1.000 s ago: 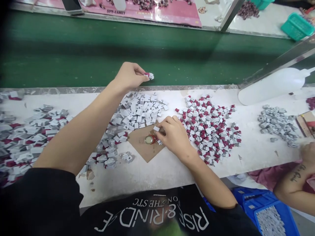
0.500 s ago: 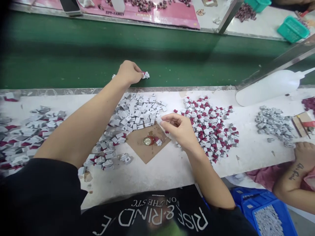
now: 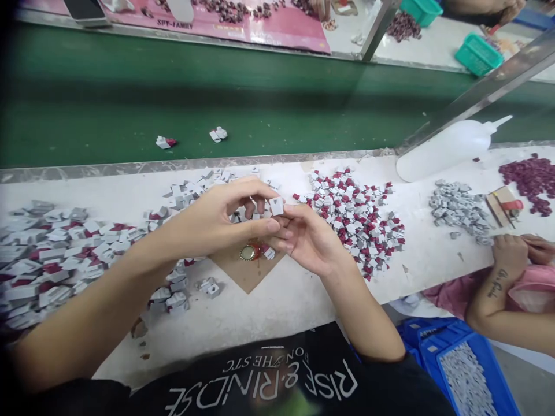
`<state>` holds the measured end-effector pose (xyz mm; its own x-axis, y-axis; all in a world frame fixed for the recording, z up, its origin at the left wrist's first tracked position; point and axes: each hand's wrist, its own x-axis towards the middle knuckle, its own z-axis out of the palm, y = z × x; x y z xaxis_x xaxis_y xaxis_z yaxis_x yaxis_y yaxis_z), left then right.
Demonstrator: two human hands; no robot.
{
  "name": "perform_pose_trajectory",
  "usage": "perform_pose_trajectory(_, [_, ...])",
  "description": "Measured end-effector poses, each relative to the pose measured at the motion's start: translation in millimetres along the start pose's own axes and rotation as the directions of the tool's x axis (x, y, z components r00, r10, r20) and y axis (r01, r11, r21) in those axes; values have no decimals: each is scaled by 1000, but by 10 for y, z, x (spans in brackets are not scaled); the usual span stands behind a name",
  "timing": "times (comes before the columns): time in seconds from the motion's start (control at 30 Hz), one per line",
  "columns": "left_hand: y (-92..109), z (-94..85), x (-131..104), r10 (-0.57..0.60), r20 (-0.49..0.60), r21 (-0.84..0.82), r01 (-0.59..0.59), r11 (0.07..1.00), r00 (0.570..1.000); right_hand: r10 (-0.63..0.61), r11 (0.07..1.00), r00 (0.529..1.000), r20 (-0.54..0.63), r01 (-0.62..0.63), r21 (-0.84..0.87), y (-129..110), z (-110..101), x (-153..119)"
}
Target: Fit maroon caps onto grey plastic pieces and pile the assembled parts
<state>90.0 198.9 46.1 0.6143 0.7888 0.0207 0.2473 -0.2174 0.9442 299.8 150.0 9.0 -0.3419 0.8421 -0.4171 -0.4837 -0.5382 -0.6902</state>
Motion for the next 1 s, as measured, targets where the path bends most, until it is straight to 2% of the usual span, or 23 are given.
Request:
perform_pose_trajectory(0.2, [-139,202,-182,-59,-138,-203,30,979,989,9,999,997,75,-12,41,116,52,-20])
perform_pose_trajectory(0.3, [-127,241,-259,-70,-137,-260,32,965,988,48,990,990,129,-64,124,171,45,-42])
perform_pose_trajectory(0.47, [-55,263,-441,-69,-64,-270,50,962,996,118,937,967,225,-184,297,290,56,-150])
perform_pose_trajectory(0.63, [-120,355,-546,-110,-112,-357,64,932,988,129,936,969,211,-189,298,409,101,-187])
perform_pose_trajectory(0.73, [-145,333,-586,-126,-188,-397,42,917,974,105,984,981,165,-126,125,400,104,-133])
perform_pose_trajectory(0.83, [-119,209,-676,-201,-301,-402,68,913,932,7,980,998,59,5,-201,287,78,11])
perform_pose_trajectory(0.93, [-110,61,-805,-314,-376,-397,154,905,872,-181,848,983,-29,141,-510,100,91,358])
perform_pose_trajectory(1.0, [-136,5,-887,-378,-395,-421,200,885,837,-302,699,953,1,222,-680,-18,190,734])
